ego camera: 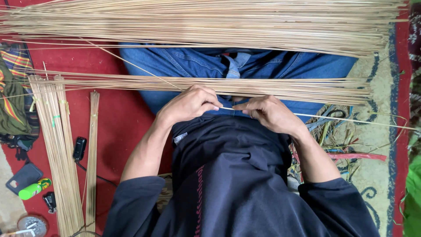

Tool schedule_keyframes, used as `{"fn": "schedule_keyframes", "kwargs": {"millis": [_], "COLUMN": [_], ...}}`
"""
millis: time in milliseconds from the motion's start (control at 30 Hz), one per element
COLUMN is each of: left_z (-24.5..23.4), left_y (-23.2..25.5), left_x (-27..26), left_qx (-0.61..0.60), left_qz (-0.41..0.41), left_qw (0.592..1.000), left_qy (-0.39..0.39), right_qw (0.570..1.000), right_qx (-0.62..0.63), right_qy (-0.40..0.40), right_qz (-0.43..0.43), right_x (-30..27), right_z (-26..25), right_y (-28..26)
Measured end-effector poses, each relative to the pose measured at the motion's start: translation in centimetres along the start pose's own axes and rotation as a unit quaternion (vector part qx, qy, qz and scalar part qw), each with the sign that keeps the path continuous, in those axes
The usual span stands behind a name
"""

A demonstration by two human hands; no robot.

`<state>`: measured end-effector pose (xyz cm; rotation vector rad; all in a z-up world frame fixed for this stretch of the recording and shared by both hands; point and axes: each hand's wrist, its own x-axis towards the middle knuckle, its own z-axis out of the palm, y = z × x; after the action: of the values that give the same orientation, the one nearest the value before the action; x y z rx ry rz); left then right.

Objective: Aligning and binding bundles of thin wooden sticks

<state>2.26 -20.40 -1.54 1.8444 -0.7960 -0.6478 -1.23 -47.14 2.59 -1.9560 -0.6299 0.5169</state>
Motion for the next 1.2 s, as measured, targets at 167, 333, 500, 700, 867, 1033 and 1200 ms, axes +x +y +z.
{"fn": "schedule_keyframes", "kwargs": {"millis": [167, 333, 500, 700, 867, 1033, 1200], "left_z": [-0.3, -2.2, -1.5, -1.4, -1.1, -1.6, -2.5], "left_y": [0.5, -0.3, 0.4, -0.6, 0.0, -0.1, -1.4], "left_x": [0.3, -2.2, -2.2, -2.0, -1.8, -2.8, -4.9], "left_qx": [0.021, 0.054, 0.021, 0.02, 0.013, 0.026, 0.038], "left_qz": [-0.008, -0.059, -0.067, -0.047, -0.038, -0.038, -0.084], "left_qw": [0.999, 0.994, 0.997, 0.999, 0.999, 0.997, 0.993], "left_qy": [0.035, 0.075, 0.044, -0.012, -0.009, 0.063, 0.079], "right_qw": [1.0, 0.997, 0.999, 0.998, 0.997, 0.999, 0.994], "right_qx": [0.01, 0.006, 0.032, 0.051, 0.066, 0.039, 0.046], "right_qy": [0.016, 0.012, -0.02, -0.02, -0.029, 0.008, -0.035], "right_qz": [0.007, 0.075, 0.022, 0.003, 0.02, 0.037, 0.089], "right_x": [-1.1, -2.2, 0.9, 1.2, 0.3, -0.8, 0.1], "right_z": [-1.0, -1.8, 0.5, 1.6, 1.2, 0.5, 0.0], "right_y": [2.0, 2.9, 0.0, 0.7, 1.0, 2.8, 0.4]}}
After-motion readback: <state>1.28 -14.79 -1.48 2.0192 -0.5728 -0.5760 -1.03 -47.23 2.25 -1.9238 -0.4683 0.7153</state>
